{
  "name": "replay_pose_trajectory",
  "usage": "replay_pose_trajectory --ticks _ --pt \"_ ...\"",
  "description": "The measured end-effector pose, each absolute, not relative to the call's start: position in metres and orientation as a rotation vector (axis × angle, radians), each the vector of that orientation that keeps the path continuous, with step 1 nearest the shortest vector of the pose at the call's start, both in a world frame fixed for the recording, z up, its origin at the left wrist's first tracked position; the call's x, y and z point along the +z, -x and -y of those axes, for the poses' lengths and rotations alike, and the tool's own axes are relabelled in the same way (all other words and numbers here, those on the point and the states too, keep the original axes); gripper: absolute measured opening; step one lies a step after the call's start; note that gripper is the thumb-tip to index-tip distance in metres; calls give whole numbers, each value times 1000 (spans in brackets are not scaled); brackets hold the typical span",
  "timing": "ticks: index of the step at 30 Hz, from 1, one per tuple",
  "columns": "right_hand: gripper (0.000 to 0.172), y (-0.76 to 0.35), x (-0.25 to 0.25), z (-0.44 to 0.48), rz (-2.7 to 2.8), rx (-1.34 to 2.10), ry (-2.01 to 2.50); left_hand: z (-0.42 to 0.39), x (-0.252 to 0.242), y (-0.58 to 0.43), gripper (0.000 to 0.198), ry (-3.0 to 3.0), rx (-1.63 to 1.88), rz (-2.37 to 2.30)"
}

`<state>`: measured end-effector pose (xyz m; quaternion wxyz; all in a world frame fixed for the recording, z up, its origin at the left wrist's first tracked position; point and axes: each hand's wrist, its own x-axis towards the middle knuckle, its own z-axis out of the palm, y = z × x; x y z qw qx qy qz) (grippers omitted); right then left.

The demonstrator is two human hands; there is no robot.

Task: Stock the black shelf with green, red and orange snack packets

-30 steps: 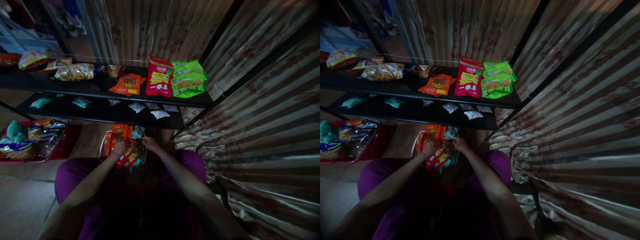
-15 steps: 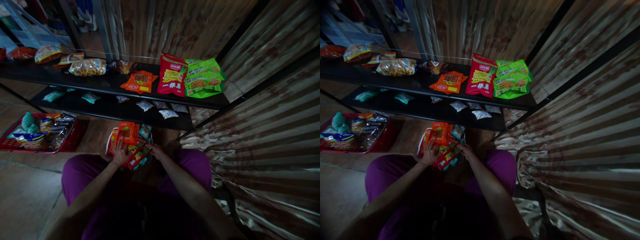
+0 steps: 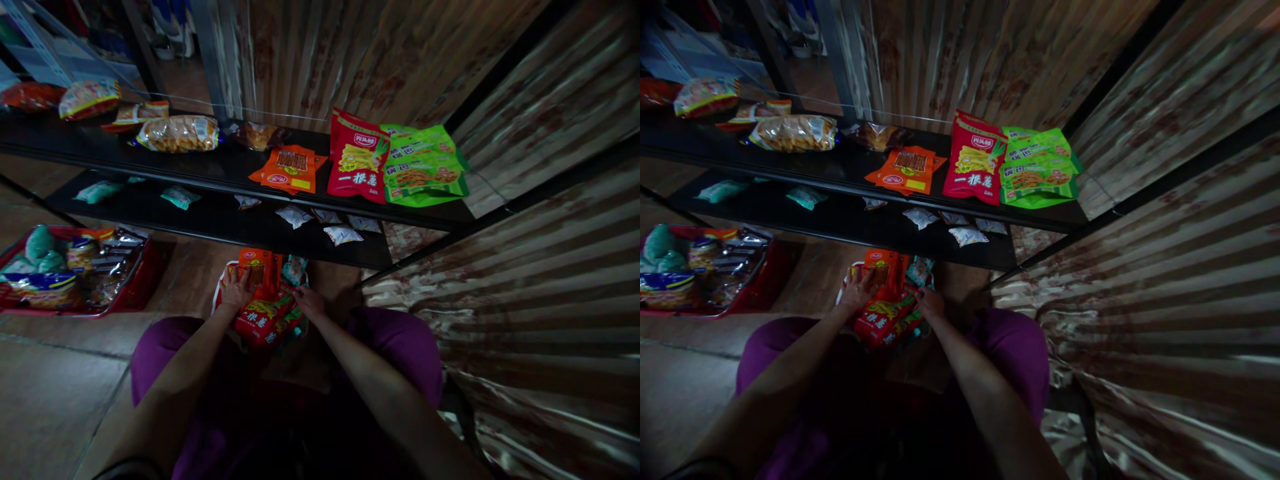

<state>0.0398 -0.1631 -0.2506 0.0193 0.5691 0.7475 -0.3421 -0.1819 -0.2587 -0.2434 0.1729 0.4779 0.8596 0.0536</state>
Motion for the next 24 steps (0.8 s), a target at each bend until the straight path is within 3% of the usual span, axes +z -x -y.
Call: replay_pose_trajectory --ticks 7,24 --pt "30 -23 -261 154 -2169 -1073 -1888 259 -261 173 62 -1351 93 -2325" --pt "14 -21 -243 166 -2247 -1068 -1949 250 -254 158 60 -1287 103 -2322"
